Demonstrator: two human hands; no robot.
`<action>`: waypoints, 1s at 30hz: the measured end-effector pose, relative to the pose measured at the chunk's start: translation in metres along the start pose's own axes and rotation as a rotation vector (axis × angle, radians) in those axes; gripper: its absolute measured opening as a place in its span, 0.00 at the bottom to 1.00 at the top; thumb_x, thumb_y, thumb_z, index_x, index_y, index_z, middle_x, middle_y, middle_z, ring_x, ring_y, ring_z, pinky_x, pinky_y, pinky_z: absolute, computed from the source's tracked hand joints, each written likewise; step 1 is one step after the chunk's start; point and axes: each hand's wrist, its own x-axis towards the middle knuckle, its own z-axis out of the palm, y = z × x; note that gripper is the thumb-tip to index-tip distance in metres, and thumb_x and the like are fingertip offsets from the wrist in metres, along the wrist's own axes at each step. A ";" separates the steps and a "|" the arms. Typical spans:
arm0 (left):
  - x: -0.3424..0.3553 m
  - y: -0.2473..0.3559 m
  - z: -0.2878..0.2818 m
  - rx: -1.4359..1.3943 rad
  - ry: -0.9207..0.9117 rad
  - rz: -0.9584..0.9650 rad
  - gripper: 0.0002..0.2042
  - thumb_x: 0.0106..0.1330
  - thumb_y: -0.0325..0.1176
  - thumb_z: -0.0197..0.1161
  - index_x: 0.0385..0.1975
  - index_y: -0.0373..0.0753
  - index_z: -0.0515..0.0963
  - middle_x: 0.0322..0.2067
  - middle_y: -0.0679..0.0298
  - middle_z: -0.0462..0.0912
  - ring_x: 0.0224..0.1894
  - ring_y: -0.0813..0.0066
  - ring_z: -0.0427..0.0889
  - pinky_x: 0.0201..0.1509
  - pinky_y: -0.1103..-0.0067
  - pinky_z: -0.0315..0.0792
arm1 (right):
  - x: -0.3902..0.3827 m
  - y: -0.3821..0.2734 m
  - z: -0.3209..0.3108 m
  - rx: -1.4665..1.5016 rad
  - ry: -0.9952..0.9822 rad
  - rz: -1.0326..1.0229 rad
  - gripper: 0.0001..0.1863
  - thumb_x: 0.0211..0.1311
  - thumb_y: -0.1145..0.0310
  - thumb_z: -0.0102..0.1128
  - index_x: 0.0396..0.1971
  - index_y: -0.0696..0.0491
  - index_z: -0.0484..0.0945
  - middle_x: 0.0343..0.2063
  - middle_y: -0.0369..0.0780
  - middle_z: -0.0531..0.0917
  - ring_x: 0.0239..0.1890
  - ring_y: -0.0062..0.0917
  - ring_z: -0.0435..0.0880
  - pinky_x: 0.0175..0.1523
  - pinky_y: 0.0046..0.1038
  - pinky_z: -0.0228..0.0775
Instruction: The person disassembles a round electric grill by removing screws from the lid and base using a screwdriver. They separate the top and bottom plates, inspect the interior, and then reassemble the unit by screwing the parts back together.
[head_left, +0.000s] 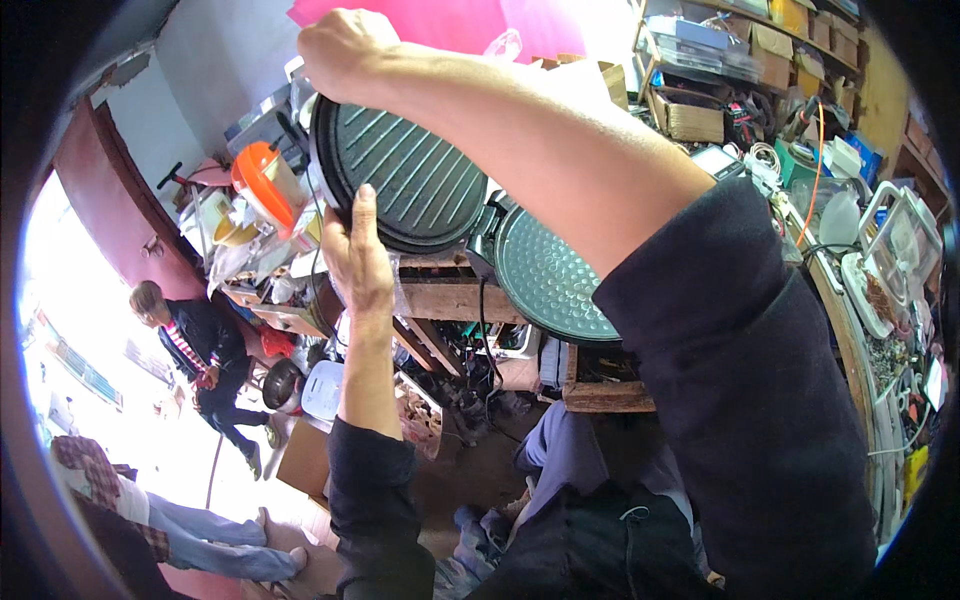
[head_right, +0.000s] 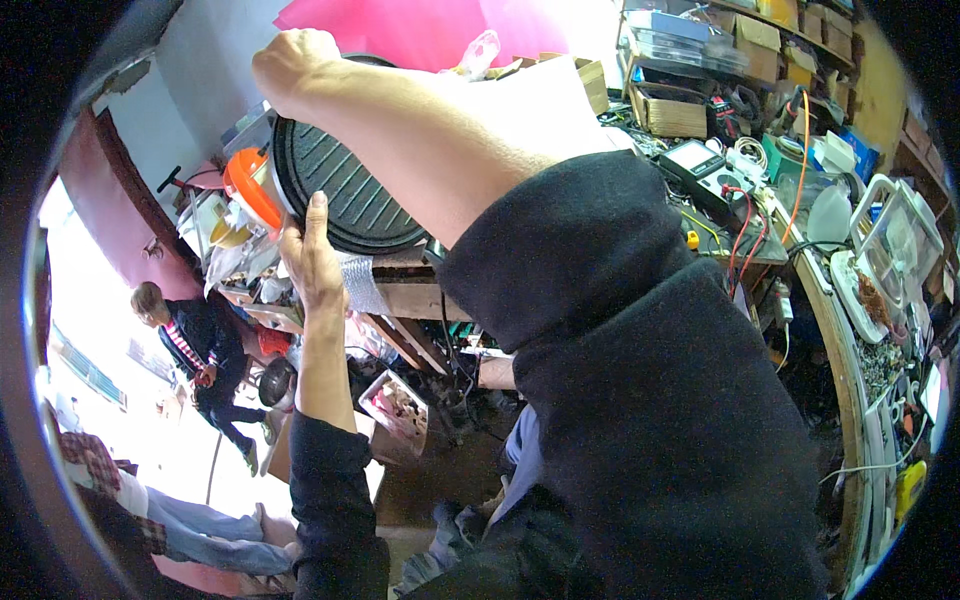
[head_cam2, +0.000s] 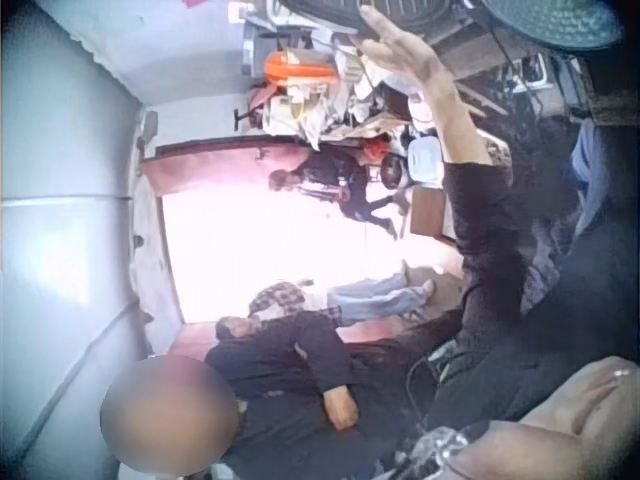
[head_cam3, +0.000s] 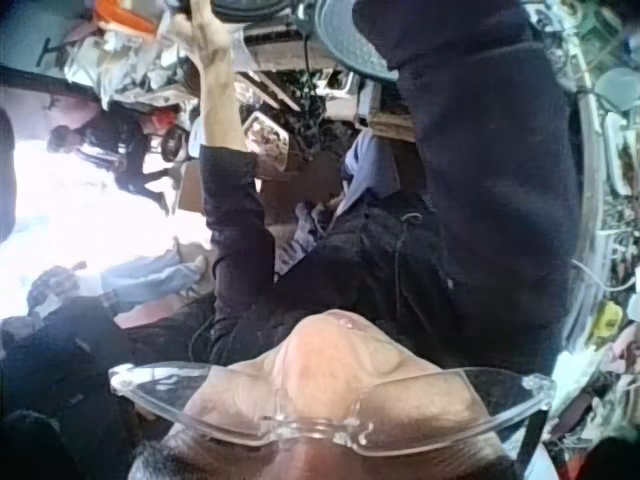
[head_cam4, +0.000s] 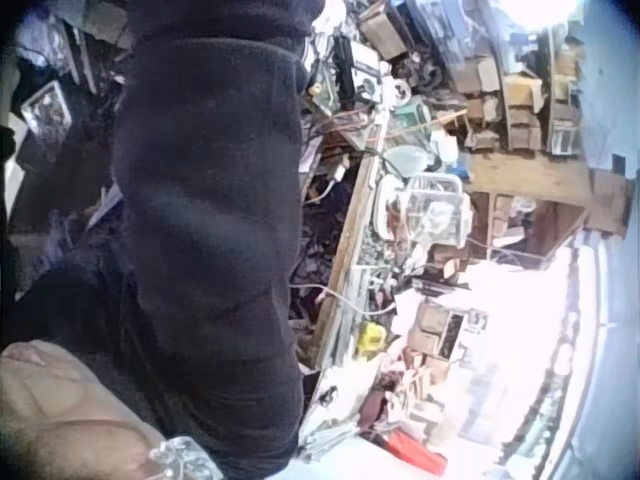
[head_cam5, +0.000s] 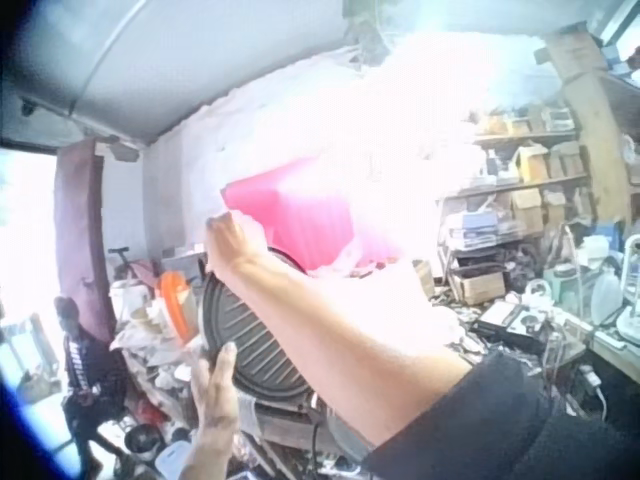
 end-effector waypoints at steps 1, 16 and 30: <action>0.003 -0.002 0.000 0.011 -0.010 -0.029 0.21 0.75 0.46 0.62 0.50 0.30 0.81 0.43 0.61 0.85 0.45 0.75 0.76 0.57 0.75 0.68 | 0.000 0.008 -0.004 0.082 0.054 0.036 0.09 0.61 0.67 0.68 0.39 0.51 0.90 0.40 0.45 0.90 0.44 0.38 0.91 0.47 0.37 0.84; 0.056 -0.019 0.004 0.260 -0.055 -0.107 0.28 0.71 0.54 0.66 0.39 0.26 0.84 0.33 0.60 0.83 0.37 0.73 0.75 0.46 0.74 0.71 | -0.251 0.107 -0.082 0.705 0.403 0.346 0.12 0.67 0.65 0.68 0.37 0.60 0.88 0.26 0.40 0.88 0.27 0.22 0.86 0.36 0.22 0.77; 0.094 -0.070 -0.011 0.185 -0.079 -0.042 0.29 0.69 0.55 0.68 0.18 0.33 0.76 0.20 0.66 0.73 0.27 0.76 0.68 0.33 0.74 0.66 | -0.458 0.092 -0.100 0.351 0.543 0.767 0.05 0.66 0.76 0.70 0.40 0.58 0.86 0.46 0.42 0.86 0.48 0.25 0.84 0.55 0.26 0.75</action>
